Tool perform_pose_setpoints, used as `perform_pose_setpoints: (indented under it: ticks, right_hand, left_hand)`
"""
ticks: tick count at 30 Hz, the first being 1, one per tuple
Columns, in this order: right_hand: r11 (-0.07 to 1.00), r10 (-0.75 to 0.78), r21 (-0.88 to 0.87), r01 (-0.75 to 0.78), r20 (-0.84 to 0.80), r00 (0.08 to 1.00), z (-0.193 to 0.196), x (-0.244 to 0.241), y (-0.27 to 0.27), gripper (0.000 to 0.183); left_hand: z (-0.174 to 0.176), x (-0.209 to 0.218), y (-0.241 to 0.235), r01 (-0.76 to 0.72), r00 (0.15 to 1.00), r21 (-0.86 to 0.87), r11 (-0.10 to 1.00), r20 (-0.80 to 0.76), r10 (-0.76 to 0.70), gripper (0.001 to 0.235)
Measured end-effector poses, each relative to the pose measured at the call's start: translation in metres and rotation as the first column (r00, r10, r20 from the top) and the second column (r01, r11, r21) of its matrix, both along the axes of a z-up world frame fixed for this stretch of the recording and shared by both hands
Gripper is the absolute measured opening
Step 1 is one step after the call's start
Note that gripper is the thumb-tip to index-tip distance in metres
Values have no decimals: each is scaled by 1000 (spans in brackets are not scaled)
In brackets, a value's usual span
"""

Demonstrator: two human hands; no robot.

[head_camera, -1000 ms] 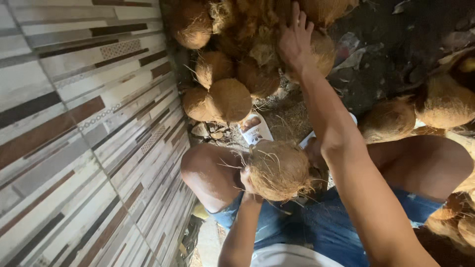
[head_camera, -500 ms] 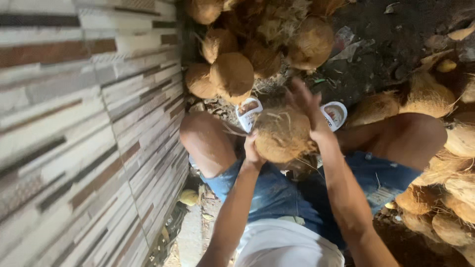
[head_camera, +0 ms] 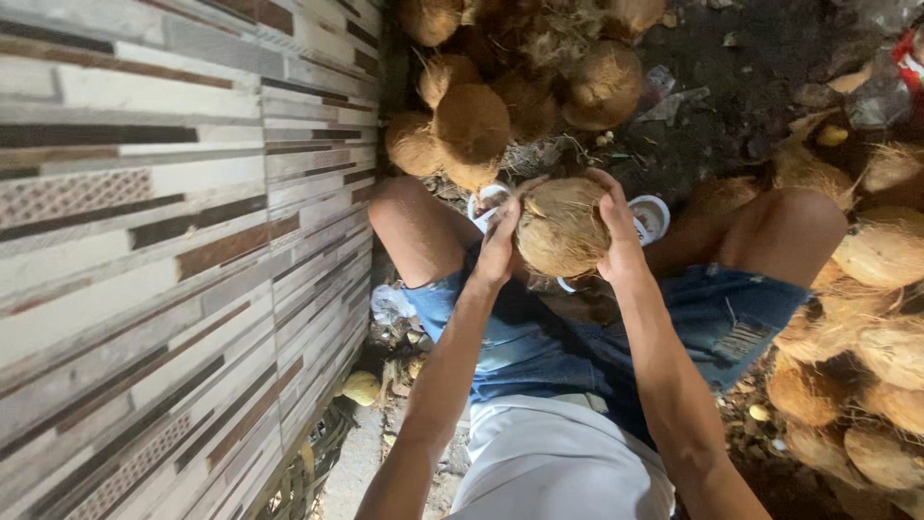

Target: The person sits cross-legged on the floor and peels the fibrous husk off several coconuts by hand. They pull away strands of fiber, rotate the coconuts to access different sides, and discard the removed husk onto the ground.

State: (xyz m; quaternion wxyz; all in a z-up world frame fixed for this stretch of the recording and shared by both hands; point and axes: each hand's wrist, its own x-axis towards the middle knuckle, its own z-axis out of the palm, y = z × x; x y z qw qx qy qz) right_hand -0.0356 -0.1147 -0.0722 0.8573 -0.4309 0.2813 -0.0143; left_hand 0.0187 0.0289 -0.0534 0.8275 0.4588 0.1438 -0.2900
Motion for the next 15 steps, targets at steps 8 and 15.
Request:
perform_pose_setpoints:
  ticks: [8, 15]
  right_hand:
    - [869, 157, -486, -95, 89, 984, 78, 37, 24, 73]
    - [879, 42, -477, 4, 86, 995, 62, 75, 32, 54]
  left_hand:
    - [42, 20, 33, 266, 926, 199, 943, 221, -307, 104]
    - [-14, 39, 17, -84, 993, 189, 978, -68, 98, 101]
